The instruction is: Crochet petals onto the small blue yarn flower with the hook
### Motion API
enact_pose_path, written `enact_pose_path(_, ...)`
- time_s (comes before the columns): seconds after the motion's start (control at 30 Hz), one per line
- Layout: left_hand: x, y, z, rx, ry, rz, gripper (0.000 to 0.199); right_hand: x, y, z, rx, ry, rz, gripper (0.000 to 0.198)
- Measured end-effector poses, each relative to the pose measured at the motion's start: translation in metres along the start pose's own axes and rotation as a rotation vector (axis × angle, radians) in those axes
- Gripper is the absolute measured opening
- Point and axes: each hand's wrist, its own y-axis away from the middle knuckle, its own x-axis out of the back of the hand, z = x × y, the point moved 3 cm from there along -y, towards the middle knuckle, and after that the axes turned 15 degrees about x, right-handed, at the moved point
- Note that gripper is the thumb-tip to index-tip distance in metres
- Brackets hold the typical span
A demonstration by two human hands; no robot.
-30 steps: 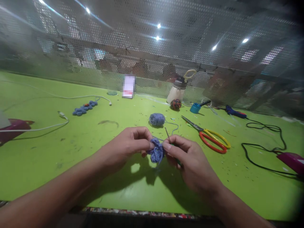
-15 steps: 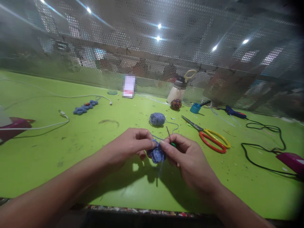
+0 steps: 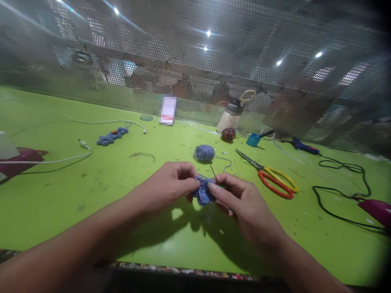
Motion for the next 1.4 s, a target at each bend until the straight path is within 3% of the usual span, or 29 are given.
enact_pose_path(0.3,-0.002,-0.0002,-0.0002,0.038,0.001,0.027,0.006,0.002,0.0004,0.0042,-0.047,0.009,0.064,0.028)
enact_pose_path(0.5,-0.0057,0.0017,0.0006,0.046,0.128,0.016,0.008,0.0005,0.0,0.0078,-0.059,-0.042,0.072,0.03)
enact_pose_path(0.87,-0.0033,-0.0003,-0.004,0.065,0.156,-0.026,0.009,0.0004,-0.001,0.0006,0.003,-0.034,0.079,0.04)
enact_pose_path(1.13,-0.0022,-0.0012,-0.0043,0.082,0.15,-0.017,0.01,0.0008,-0.0015,0.0005,-0.059,0.003,0.088,0.022)
enact_pose_path(1.4,-0.0035,0.0002,-0.0018,0.066,0.123,-0.009,0.011,0.0005,-0.0009,0.0023,-0.077,0.002,0.079,0.021)
